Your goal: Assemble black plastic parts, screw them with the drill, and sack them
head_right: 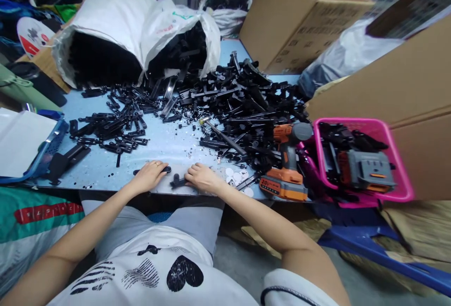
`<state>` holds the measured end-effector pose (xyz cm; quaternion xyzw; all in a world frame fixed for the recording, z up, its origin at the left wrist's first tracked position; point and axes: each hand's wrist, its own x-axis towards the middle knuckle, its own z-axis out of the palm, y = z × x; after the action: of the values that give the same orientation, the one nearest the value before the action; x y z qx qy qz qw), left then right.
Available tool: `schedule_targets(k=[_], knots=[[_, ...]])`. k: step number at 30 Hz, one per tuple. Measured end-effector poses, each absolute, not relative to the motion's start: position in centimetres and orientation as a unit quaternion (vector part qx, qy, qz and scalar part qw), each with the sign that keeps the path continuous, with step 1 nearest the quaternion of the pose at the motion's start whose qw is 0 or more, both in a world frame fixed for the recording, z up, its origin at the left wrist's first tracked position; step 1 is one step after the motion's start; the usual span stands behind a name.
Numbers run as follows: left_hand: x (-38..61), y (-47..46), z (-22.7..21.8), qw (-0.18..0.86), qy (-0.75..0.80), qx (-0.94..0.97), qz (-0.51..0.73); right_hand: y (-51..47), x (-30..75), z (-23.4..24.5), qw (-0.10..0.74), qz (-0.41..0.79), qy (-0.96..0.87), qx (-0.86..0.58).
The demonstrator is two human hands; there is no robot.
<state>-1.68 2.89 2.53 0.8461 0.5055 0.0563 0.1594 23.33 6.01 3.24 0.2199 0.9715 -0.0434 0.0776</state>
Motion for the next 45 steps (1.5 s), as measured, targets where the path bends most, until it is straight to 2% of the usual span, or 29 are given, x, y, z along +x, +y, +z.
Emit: schedule_targets(k=[6, 11, 19, 24, 28, 32, 36, 40, 43, 45], knots=[[-1.3, 3.2, 3.4, 0.18, 0.513, 0.839, 0.038, 4.5, 21.1, 3.7, 0.109, -0.078, 0.945, 0.298], [-1.8, 2.7, 3.1, 0.172, 0.507, 0.841, 0.08, 3.8, 20.1, 5.5, 0.095, -0.043, 0.93, 0.353], [-2.9, 2.1, 1.6, 0.154, 0.463, 0.849, 0.201, 3.8, 19.0, 7.6, 0.066, -0.029, 0.942, 0.329], [-2.3, 2.4, 2.0, 0.178, 0.482, 0.841, 0.168, 5.2, 20.1, 6.3, 0.05, -0.013, 0.95, 0.308], [0.0, 7.6, 2.2, 0.221, 0.455, 0.855, 0.113, 5.7, 22.2, 3.8, 0.02, -0.035, 0.949, 0.313], [3.1, 17.0, 2.3, 0.162, 0.555, 0.803, 0.144, 6.6, 23.2, 2.7, -0.011, -0.05, 0.943, 0.33], [4.6, 22.0, 2.8, 0.159, 0.562, 0.801, 0.13, 11.9, 22.1, 3.3, -0.045, -0.022, 0.888, 0.457], [2.7, 19.0, 4.1, 0.13, 0.552, 0.807, 0.164, 18.8, 19.9, 3.6, -0.024, -0.002, 0.805, 0.593], [-1.5, 13.4, 5.1, 0.107, 0.559, 0.791, 0.226, 20.9, 18.9, 3.5, -0.002, -0.03, 0.79, 0.613], [-4.6, 9.3, 5.4, 0.1, 0.571, 0.768, 0.272, 20.4, 18.9, 3.6, -0.037, -0.042, 0.791, 0.609]])
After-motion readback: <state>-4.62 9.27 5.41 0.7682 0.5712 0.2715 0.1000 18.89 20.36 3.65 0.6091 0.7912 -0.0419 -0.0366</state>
